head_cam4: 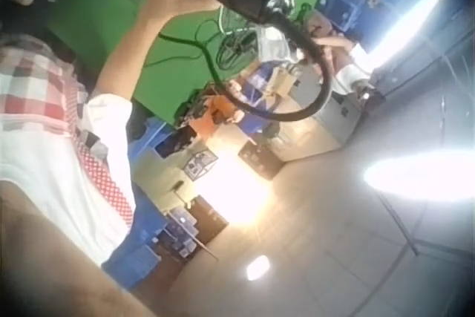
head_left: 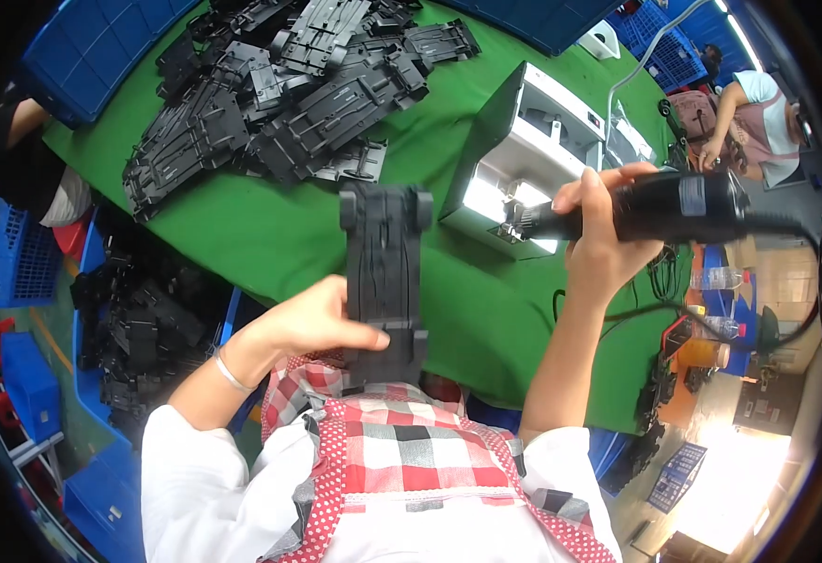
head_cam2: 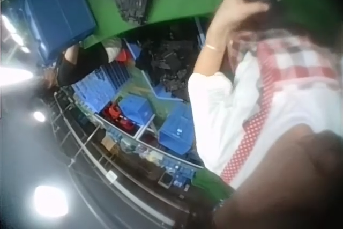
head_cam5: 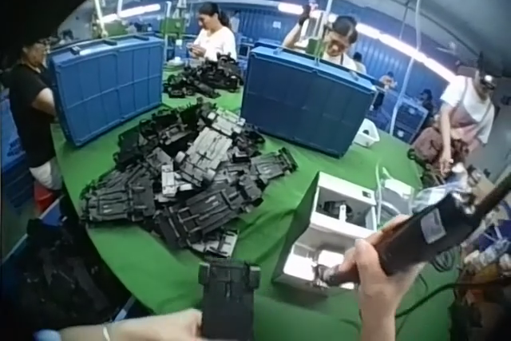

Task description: The person assembles black plastic toy chassis parts by hand at a factory workbench, joining plastic frames with screws using an electric screwdriver.

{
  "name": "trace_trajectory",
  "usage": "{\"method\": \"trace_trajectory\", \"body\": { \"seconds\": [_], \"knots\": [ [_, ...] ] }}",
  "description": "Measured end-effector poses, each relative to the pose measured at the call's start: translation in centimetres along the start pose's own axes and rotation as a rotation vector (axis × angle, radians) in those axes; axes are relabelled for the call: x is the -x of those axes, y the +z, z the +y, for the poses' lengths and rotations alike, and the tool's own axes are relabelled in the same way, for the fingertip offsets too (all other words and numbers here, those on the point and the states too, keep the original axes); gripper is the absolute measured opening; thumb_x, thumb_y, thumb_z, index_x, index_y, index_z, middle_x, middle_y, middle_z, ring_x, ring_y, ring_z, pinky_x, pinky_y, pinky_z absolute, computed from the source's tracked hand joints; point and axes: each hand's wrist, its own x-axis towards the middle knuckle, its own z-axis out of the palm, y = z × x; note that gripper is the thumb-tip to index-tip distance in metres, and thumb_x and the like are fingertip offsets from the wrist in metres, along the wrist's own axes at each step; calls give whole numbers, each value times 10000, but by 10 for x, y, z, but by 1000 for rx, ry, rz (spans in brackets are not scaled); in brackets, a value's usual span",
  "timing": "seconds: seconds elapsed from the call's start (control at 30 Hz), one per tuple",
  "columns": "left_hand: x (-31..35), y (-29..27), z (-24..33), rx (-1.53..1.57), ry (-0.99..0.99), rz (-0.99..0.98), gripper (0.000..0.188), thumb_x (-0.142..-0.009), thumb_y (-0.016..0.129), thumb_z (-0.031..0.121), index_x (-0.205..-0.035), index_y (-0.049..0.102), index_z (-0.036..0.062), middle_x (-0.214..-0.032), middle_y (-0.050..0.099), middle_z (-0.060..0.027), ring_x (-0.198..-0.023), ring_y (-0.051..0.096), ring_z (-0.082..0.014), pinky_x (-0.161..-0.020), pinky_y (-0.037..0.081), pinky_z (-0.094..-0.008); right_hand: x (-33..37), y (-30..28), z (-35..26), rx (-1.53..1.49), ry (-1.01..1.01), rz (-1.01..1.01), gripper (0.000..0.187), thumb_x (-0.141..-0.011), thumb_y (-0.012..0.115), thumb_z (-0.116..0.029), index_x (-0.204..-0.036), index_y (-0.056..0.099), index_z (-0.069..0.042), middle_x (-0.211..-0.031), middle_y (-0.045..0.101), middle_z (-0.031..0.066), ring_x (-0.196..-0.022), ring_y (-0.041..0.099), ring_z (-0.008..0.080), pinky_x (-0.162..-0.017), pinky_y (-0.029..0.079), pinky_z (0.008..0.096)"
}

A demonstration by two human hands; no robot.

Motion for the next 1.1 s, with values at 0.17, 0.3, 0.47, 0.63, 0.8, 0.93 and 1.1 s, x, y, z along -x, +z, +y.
{"method": "trace_trajectory", "body": {
  "seconds": [0.17,0.3,0.47,0.63,0.8,0.93,1.1],
  "knots": [
    [-30,5,0,74,214,311,258,-706,640,-30,-963,624,-39,-907,653,-65,-832,603,-132,-785,482,-277,19,-2,-16,-410,176,-100,357,-790,513,121,-1093,394,-24,-631,500,85,-453,510,184,-468,464,336],
    [-38,6,-5,96,217,311,209,-703,655,5,-905,619,-35,-849,640,-49,-749,581,-107,-676,467,-252,43,13,-19,-477,179,-203,368,-782,530,76,-1096,390,-55,-654,482,82,-453,489,193,-450,436,330],
    [-43,9,-7,84,214,319,158,-702,655,10,-854,631,-26,-794,636,-32,-688,569,-94,-613,453,-232,57,15,-7,-383,218,-214,407,-761,537,153,-1049,349,-63,-672,517,96,-479,525,194,-465,466,329],
    [-44,13,-9,181,208,335,145,-706,649,-7,-848,644,-36,-780,649,-42,-652,582,-95,-575,450,-232,59,17,-4,-399,136,-304,405,-751,568,136,-1010,332,-66,-646,523,89,-481,538,174,-466,474,304],
    [-48,18,-15,202,224,343,128,-721,644,-8,-846,648,-32,-783,653,-47,-650,589,-99,-567,449,-224,63,21,-4,-288,80,-390,356,-764,551,118,-986,341,-65,-609,488,83,-425,482,187,-425,439,323],
    [-49,17,-20,272,198,320,136,-767,633,20,-891,649,-33,-806,655,-49,-666,588,-91,-568,448,-213,62,14,-1,-348,116,-388,387,-754,579,105,-1009,344,-67,-609,501,77,-450,507,178,-448,455,315],
    [-37,17,-4,351,107,204,201,-845,599,100,-1006,624,-19,-911,653,-53,-775,613,-104,-637,496,-229,32,-15,-18,-517,53,-104,336,-791,538,12,-1097,416,-56,-629,490,79,-461,499,197,-445,455,336]
  ]
}}
